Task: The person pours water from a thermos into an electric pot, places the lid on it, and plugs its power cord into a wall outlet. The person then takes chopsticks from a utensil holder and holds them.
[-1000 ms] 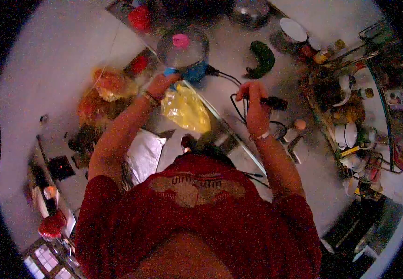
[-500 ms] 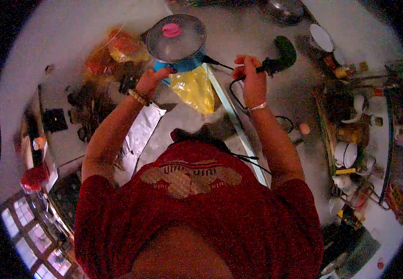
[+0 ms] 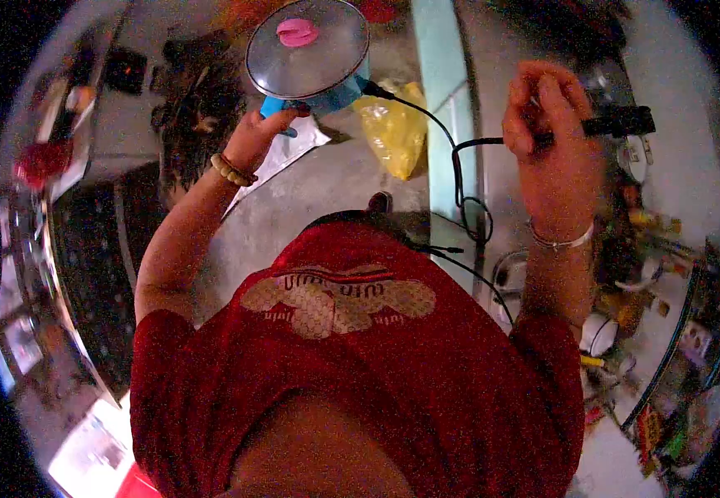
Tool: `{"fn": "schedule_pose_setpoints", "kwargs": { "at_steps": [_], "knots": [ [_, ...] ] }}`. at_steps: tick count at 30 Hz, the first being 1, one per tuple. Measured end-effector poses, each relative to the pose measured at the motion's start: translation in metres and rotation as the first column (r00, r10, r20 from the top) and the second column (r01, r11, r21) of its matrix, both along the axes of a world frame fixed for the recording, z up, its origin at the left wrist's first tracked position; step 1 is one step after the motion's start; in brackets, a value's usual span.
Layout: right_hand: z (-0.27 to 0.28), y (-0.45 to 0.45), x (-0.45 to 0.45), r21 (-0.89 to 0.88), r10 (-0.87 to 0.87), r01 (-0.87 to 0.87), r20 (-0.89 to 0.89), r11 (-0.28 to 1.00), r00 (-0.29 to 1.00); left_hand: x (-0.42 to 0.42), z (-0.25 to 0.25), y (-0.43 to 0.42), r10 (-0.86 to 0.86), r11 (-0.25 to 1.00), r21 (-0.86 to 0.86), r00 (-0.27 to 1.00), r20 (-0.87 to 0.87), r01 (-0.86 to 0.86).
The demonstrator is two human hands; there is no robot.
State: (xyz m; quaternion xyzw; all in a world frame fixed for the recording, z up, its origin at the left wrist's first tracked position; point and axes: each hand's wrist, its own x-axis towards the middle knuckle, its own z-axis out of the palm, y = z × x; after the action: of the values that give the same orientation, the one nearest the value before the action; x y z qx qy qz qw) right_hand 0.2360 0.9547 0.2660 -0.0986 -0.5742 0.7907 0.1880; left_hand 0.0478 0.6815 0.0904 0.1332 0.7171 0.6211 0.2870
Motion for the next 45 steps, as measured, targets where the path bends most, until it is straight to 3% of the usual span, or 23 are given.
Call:
{"fn": "schedule_pose_setpoints", "kwargs": {
  "at_steps": [7, 8, 9, 10, 12, 13, 15, 16, 17, 19, 22, 25, 26, 27, 29, 31, 33, 35, 37, 39, 41, 44, 45],
  "knots": [
    [0.013, -0.118, -0.024, -0.045, 0.347, -0.346, 0.036, 0.937, 0.937, 0.045, -0.010, -0.182, 0.269, 0.956, -0.088, 0.957, -0.110, -0.279],
    [0.013, -0.140, -0.025, 0.111, 0.413, -0.424, 0.112, 0.899, 0.904, 0.059, 0.000, -0.210, 0.320, 0.932, -0.128, 0.937, -0.143, -0.338],
    [0.013, -0.162, -0.027, 0.262, 0.457, -0.494, 0.192, 0.829, 0.868, 0.071, 0.003, -0.240, 0.367, 0.915, -0.124, 0.919, -0.146, -0.385],
    [0.004, -0.177, -0.035, 0.502, 0.497, -0.590, 0.320, 0.632, 0.806, 0.078, 0.002, -0.267, 0.431, 0.883, -0.145, 0.893, -0.129, -0.447],
    [-0.003, -0.225, -0.035, 0.658, 0.561, -0.706, 0.491, 0.262, 0.666, 0.096, -0.005, -0.329, 0.519, 0.820, -0.194, 0.842, -0.144, -0.539],
    [-0.026, -0.242, -0.036, 0.795, 0.582, -0.600, 0.447, 0.089, 0.679, 0.111, 0.002, -0.357, 0.556, 0.787, -0.235, 0.821, -0.132, -0.571],
    [-0.078, -0.283, -0.035, 0.624, 0.530, -0.758, 0.584, 0.190, 0.614, 0.136, 0.003, -0.413, 0.670, 0.690, -0.256, 0.732, -0.127, -0.677],
    [-0.108, -0.292, -0.044, 0.649, 0.603, -0.761, 0.602, 0.011, 0.523, 0.149, 0.004, -0.439, 0.696, 0.666, -0.258, 0.707, -0.123, -0.700],
    [-0.156, -0.301, -0.053, 0.727, 0.640, -0.687, 0.535, -0.015, 0.552, 0.164, 0.006, -0.463, 0.735, 0.633, -0.226, 0.667, -0.126, -0.740],
    [-0.250, -0.319, -0.070, 0.865, 0.701, -0.499, 0.384, -0.046, 0.601, 0.189, 0.011, -0.513, 0.798, 0.562, -0.199, 0.589, -0.126, -0.803],
    [-0.311, -0.395, -0.096, 0.483, 0.266, -0.875, 0.848, -0.036, 0.458, 0.233, 0.029, -0.570, 0.885, 0.425, -0.302, 0.462, -0.060, -0.853],
    [-0.402, -0.469, -0.152, 0.093, 0.198, -0.865, 0.956, 0.493, 0.216, 0.274, 0.017, -0.635, 0.934, 0.309, -0.273, 0.345, -0.096, -0.911],
    [-0.439, -0.482, -0.183, -0.113, 0.325, -0.729, 0.933, 0.675, 0.156, 0.290, 0.012, -0.652, 0.949, 0.261, -0.276, 0.299, -0.104, -0.925],
    [-0.448, -0.515, -0.203, -0.175, 0.359, -0.562, 0.903, 0.809, 0.236, 0.306, 0.007, -0.669, 0.964, 0.223, -0.242, 0.250, -0.088, -0.944],
    [-0.462, -0.583, -0.244, -0.374, 0.488, -0.315, 0.702, 0.873, 0.519, 0.337, 0.006, -0.701, 0.985, 0.128, -0.204, 0.149, -0.088, -0.970],
    [-0.408, -0.677, -0.280, -0.480, 0.505, -0.217, 0.622, 0.850, 0.599, 0.360, 0.020, -0.726, 0.994, 0.047, -0.096, 0.056, -0.090, -0.994],
    [-0.389, -0.749, -0.314, -0.681, 0.590, -0.311, 0.218, 0.663, 0.778, 0.385, 0.013, -0.749, 0.998, -0.031, -0.079, -0.026, -0.061, -0.996],
    [-0.326, -0.834, -0.348, -0.679, 0.622, -0.422, 0.066, 0.601, 0.780, 0.412, 0.027, -0.775, 0.991, -0.136, -0.078, -0.135, -0.017, -0.988],
    [-0.254, -0.917, -0.377, -0.647, 0.728, -0.705, -0.329, 0.290, 0.601, 0.427, 0.050, -0.806, 0.974, -0.225, -0.230, -0.221, -0.041, -0.947],
    [-0.173, -0.995, -0.395, -0.649, 0.761, -0.752, -0.429, 0.115, 0.487, 0.450, 0.042, -0.840, 0.949, -0.314, -0.182, -0.314, -0.029, -0.932],
    [-0.135, -1.009, -0.403, -0.543, 0.691, -0.790, -0.687, -0.284, 0.224, 0.439, 0.043, -0.818, 0.924, -0.380, -0.151, -0.381, -0.026, -0.913],
    [-0.081, -1.059, -0.371, -0.449, 0.680, -0.813, -0.728, -0.371, 0.092, 0.455, 0.022, -0.838, 0.899, -0.437, -0.177, -0.430, -0.077, -0.882],
    [-0.074, -1.099, -0.369, -0.363, 0.690, -0.799, -0.719, -0.479, -0.087, 0.461, 0.014, -0.855, 0.887, -0.461, -0.152, -0.454, -0.081, -0.874]
  ]
}}
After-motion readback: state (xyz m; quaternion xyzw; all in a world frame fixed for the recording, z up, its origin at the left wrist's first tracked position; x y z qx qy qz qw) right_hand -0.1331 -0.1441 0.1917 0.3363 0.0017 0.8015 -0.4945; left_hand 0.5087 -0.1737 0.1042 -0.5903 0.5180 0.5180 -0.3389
